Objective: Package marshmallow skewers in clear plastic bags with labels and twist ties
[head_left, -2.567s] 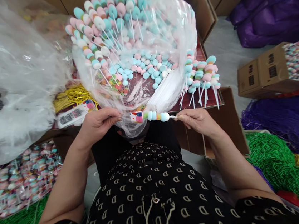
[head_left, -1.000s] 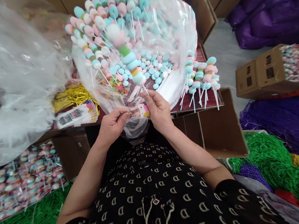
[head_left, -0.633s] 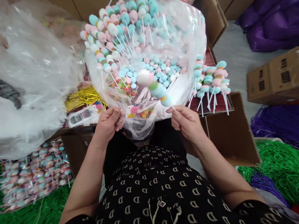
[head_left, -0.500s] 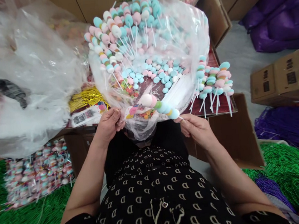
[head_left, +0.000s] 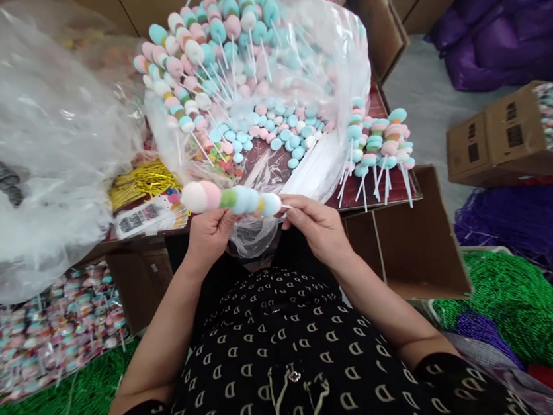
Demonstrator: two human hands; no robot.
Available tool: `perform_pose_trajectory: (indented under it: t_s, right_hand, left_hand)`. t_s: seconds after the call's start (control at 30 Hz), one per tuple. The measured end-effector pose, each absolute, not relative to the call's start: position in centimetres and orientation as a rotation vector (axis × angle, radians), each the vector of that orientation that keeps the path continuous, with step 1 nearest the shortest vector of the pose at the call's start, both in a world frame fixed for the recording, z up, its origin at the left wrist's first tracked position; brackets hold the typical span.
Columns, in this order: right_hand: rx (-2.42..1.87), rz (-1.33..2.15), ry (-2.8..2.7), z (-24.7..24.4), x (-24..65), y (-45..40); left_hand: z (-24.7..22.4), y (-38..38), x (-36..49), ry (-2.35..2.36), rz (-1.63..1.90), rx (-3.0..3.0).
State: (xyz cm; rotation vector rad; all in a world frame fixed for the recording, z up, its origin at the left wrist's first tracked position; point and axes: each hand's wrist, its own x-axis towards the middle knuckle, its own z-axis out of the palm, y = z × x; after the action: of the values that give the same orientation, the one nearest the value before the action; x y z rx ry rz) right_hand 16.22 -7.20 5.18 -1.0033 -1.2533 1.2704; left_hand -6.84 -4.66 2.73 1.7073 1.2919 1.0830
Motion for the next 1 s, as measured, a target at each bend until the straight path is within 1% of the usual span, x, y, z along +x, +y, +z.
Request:
perform_pose_trajectory:
  t_s: [0.13,0.33,0.6,0.83,1.0]
  right_hand:
    - [-1.052,1.361,-1.165,4.4,14.9,-6.9]
    - [-1.098,1.240,-0.984,4.2,15.9,-6.2]
    - [-0.997,1.288,-0.977,4.0,15.7,-6.1]
    - [-1.129,1.269,-1.032,3.7,15.8,-5.7]
    - [-1.098,1.286,-1.015,3.6,15.7,-5.6]
  left_hand:
    - [3.1,-5.0,-6.2,1.288,1.150,1.858]
    - [2.8,-5.2,-7.1,1.385,1.188,1.864]
    - [2.2,-5.4,-7.2,1.308,1.186,1.980]
    - [2.1,-5.2,-7.2,1.263,1.133,2.018]
    - [1.9,-5.1,-7.2,1.287,1.095,2.060]
